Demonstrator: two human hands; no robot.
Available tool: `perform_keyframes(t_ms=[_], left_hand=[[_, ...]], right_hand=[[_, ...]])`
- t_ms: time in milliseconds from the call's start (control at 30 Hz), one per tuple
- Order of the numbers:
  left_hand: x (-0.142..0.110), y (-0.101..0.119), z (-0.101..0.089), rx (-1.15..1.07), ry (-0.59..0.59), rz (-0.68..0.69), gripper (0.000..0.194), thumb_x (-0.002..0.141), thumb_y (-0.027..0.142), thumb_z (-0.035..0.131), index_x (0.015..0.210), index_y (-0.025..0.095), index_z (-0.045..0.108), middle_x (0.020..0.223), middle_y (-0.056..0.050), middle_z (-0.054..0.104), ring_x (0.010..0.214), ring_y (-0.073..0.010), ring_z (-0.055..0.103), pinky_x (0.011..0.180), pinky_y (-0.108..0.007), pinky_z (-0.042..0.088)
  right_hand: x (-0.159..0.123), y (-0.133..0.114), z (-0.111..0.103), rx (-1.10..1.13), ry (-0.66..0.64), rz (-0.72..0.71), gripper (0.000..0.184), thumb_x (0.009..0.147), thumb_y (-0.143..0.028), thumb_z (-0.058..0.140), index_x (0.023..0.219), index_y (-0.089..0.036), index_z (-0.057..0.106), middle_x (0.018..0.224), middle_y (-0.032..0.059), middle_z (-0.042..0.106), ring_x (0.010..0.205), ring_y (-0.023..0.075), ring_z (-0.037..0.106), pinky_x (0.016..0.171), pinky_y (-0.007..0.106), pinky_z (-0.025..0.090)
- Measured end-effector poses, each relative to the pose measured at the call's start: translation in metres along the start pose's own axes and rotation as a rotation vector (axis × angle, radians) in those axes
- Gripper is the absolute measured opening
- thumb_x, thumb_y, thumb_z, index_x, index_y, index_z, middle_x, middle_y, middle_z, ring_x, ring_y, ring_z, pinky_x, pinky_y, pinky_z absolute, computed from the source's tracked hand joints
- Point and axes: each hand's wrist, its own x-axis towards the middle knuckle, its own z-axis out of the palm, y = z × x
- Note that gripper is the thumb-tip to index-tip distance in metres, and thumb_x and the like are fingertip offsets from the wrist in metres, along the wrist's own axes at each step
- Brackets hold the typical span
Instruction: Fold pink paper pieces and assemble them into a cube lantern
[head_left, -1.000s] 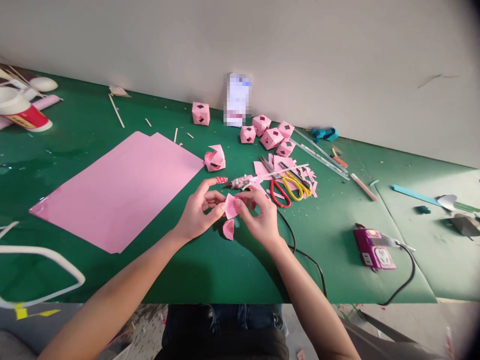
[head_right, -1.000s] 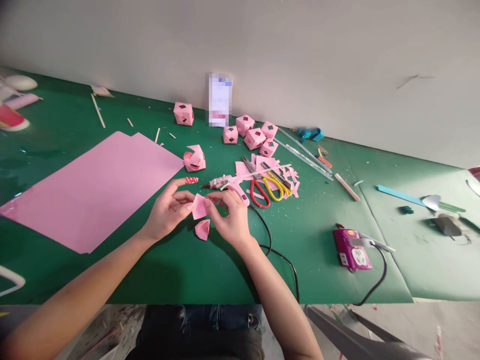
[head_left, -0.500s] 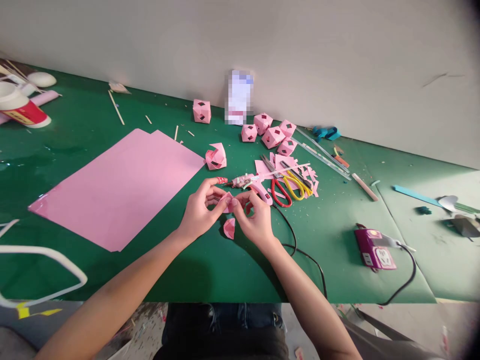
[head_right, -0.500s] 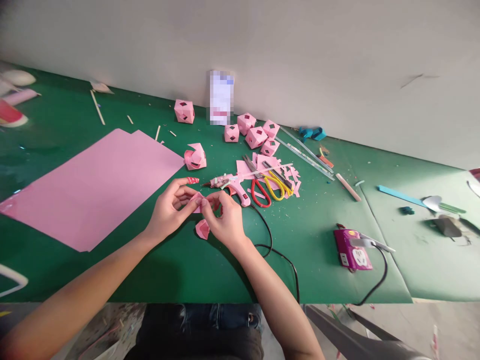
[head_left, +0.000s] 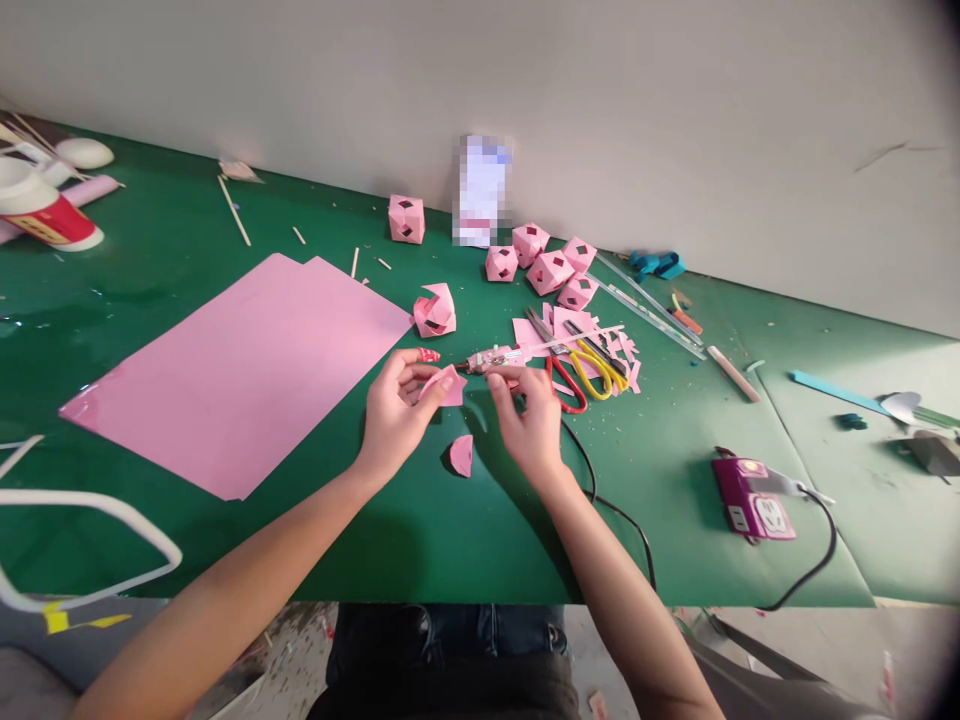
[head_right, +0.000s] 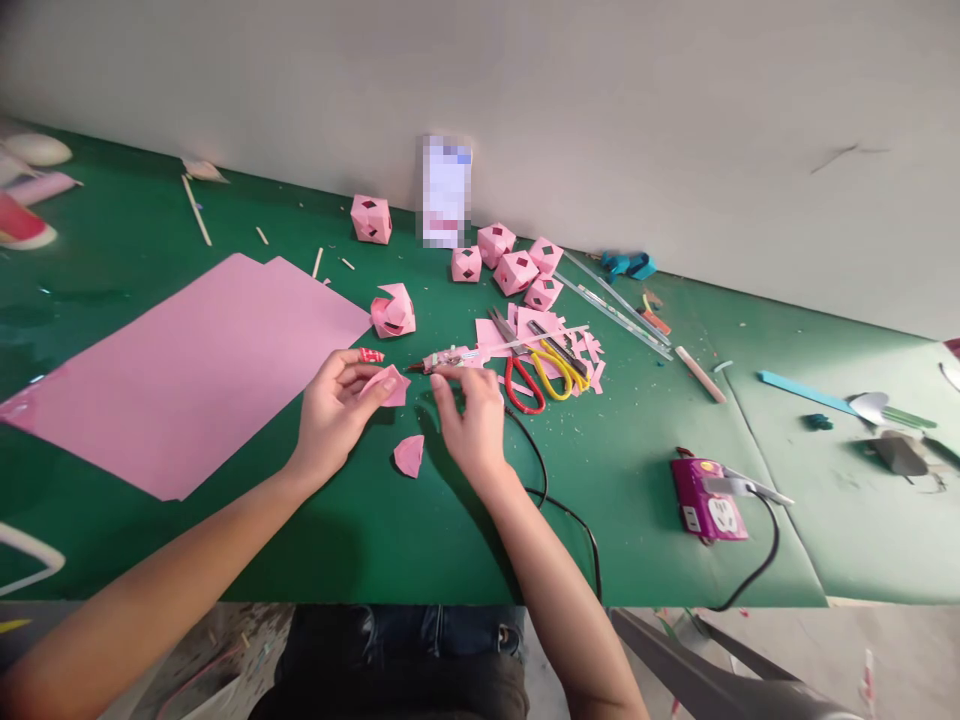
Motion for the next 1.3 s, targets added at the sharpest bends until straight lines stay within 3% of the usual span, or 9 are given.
perform_keyframes(t_ms=[100, 233, 400, 533, 633, 733, 833, 1067, 1300], left_hand=[[0.011, -0.006, -0.009, 0.023, 0.068, 0.010, 0.043, 0.081, 0.042, 0.087, 0.109, 0.021, 0.062, 0.098, -0.005, 0.075, 0.096, -0.0215, 0.078, 0.082, -0.033, 0.065], [0.019, -0.012, -0.014, 0.067, 0.090, 0.015, 0.040, 0.081, 0.039, 0.085, 0.108, 0.021, 0.061, 0.098, -0.005, 0.076, 0.093, -0.0218, 0.079, 0.083, -0.034, 0.064], [0.017, -0.010, -0.015, 0.123, 0.090, 0.027, 0.039, 0.082, 0.038, 0.085, 0.109, 0.021, 0.063, 0.099, -0.006, 0.080, 0.093, -0.0226, 0.080, 0.087, -0.035, 0.063], [0.017, -0.008, -0.015, 0.116, 0.108, 0.029, 0.036, 0.081, 0.037, 0.084, 0.106, 0.021, 0.065, 0.097, -0.006, 0.080, 0.090, -0.0218, 0.079, 0.080, -0.032, 0.063], [0.018, -0.008, -0.014, 0.113, 0.126, 0.039, 0.030, 0.081, 0.034, 0.081, 0.103, 0.021, 0.065, 0.096, -0.005, 0.078, 0.088, -0.0207, 0.078, 0.073, -0.030, 0.063], [0.018, -0.008, -0.013, 0.124, 0.134, 0.055, 0.028, 0.080, 0.029, 0.080, 0.102, 0.021, 0.065, 0.098, -0.005, 0.076, 0.089, -0.0194, 0.076, 0.077, -0.030, 0.063], [0.017, -0.008, -0.013, 0.139, 0.125, 0.062, 0.029, 0.080, 0.030, 0.080, 0.103, 0.022, 0.065, 0.098, -0.005, 0.076, 0.089, -0.0193, 0.076, 0.080, -0.031, 0.062], [0.016, -0.008, -0.014, 0.156, 0.122, 0.075, 0.030, 0.080, 0.030, 0.079, 0.104, 0.022, 0.064, 0.096, -0.004, 0.076, 0.087, -0.0186, 0.075, 0.079, -0.031, 0.061], [0.017, -0.009, -0.015, 0.152, 0.120, 0.066, 0.031, 0.079, 0.029, 0.079, 0.105, 0.022, 0.064, 0.095, -0.004, 0.076, 0.086, -0.0182, 0.075, 0.080, -0.031, 0.061]], right_hand=[[0.006, 0.029, -0.005, -0.322, 0.160, 0.047, 0.050, 0.099, -0.067, 0.064, 0.112, -0.018, 0.067, 0.113, 0.0174, 0.074, 0.108, 0.0342, 0.062, 0.099, 0.059, 0.053], [0.003, 0.055, 0.001, -0.531, 0.114, 0.105, 0.079, 0.081, -0.085, 0.070, 0.110, -0.012, 0.067, 0.111, 0.0247, 0.067, 0.108, 0.0421, 0.059, 0.094, 0.066, 0.051], [0.001, 0.055, 0.007, -0.528, 0.070, 0.096, 0.050, 0.091, -0.066, 0.069, 0.102, -0.017, 0.066, 0.112, 0.0214, 0.066, 0.108, 0.0392, 0.058, 0.095, 0.064, 0.050], [0.008, 0.045, -0.002, -0.449, 0.129, 0.158, 0.031, 0.091, -0.049, 0.065, 0.103, -0.021, 0.060, 0.108, 0.0155, 0.069, 0.107, 0.0339, 0.062, 0.098, 0.057, 0.053], [0.009, 0.035, -0.008, -0.240, 0.173, 0.214, 0.038, 0.086, -0.051, 0.067, 0.108, -0.023, 0.054, 0.100, 0.0090, 0.070, 0.085, 0.0249, 0.066, 0.081, 0.044, 0.059], [0.004, 0.024, -0.007, -0.076, 0.150, 0.275, 0.044, 0.081, -0.054, 0.073, 0.105, -0.026, 0.049, 0.087, 0.0002, 0.066, 0.059, 0.0156, 0.055, 0.056, 0.031, 0.051], [-0.001, 0.017, -0.002, -0.058, 0.159, 0.264, 0.042, 0.080, -0.052, 0.074, 0.102, -0.027, 0.048, 0.077, -0.0051, 0.060, 0.051, 0.0127, 0.048, 0.050, 0.028, 0.045], [-0.005, 0.021, 0.004, -0.149, 0.201, 0.157, 0.040, 0.083, -0.051, 0.068, 0.106, -0.027, 0.046, 0.096, 0.0059, 0.070, 0.073, 0.0221, 0.069, 0.061, 0.034, 0.056], [-0.007, 0.025, 0.005, -0.184, 0.212, 0.118, 0.037, 0.086, -0.049, 0.065, 0.108, -0.027, 0.046, 0.098, 0.0085, 0.072, 0.077, 0.0251, 0.073, 0.062, 0.036, 0.058]])
